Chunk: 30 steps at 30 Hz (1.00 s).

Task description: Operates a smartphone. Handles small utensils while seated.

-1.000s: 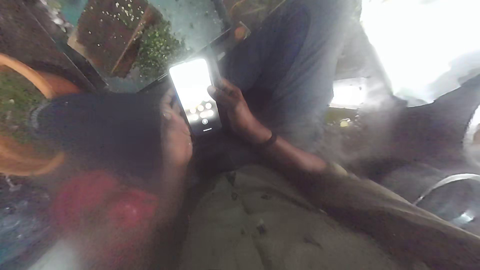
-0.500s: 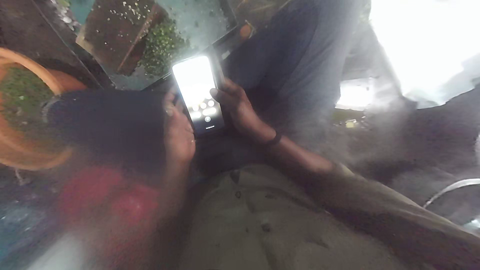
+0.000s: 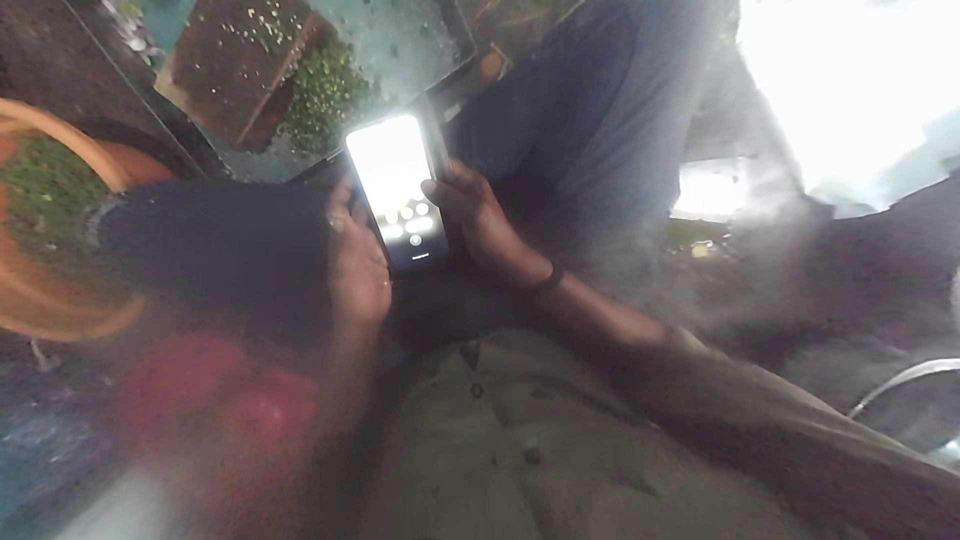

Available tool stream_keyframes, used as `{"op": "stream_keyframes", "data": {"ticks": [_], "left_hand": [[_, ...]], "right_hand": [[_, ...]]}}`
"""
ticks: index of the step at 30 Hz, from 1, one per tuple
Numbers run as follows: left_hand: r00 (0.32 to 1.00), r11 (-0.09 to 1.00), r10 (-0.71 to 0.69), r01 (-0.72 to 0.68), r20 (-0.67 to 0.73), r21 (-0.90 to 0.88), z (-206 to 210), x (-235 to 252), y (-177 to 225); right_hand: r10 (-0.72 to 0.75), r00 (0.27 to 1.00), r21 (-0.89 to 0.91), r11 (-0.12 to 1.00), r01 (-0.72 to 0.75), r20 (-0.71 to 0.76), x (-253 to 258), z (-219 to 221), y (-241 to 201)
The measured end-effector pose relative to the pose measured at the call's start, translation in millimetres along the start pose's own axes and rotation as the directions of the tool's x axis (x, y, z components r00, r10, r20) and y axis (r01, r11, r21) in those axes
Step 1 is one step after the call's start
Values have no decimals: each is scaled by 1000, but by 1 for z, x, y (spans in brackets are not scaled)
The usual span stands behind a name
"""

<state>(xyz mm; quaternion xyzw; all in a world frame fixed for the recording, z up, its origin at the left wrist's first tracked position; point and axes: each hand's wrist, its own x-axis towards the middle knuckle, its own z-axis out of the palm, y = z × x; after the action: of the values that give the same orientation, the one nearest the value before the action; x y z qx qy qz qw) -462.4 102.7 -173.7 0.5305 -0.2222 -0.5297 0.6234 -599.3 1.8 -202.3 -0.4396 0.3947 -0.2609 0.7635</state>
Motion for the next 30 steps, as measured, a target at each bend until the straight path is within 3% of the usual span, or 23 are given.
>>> {"op": "stream_keyframes", "data": {"ticks": [19,26,30], "left_hand": [[998,998,-9,12,-56,57,-2,-1,0],[991,999,30,-27,-127,26,-11,4,7],[990,998,45,-39,-135,42,-13,3,10]], "right_hand": [[49,998,-28,998,-48,26,-1,2,-2],[162,978,-247,961,-126,133,-17,-1,-9],[167,968,-231,965,-122,185,-28,1,-14]]}}
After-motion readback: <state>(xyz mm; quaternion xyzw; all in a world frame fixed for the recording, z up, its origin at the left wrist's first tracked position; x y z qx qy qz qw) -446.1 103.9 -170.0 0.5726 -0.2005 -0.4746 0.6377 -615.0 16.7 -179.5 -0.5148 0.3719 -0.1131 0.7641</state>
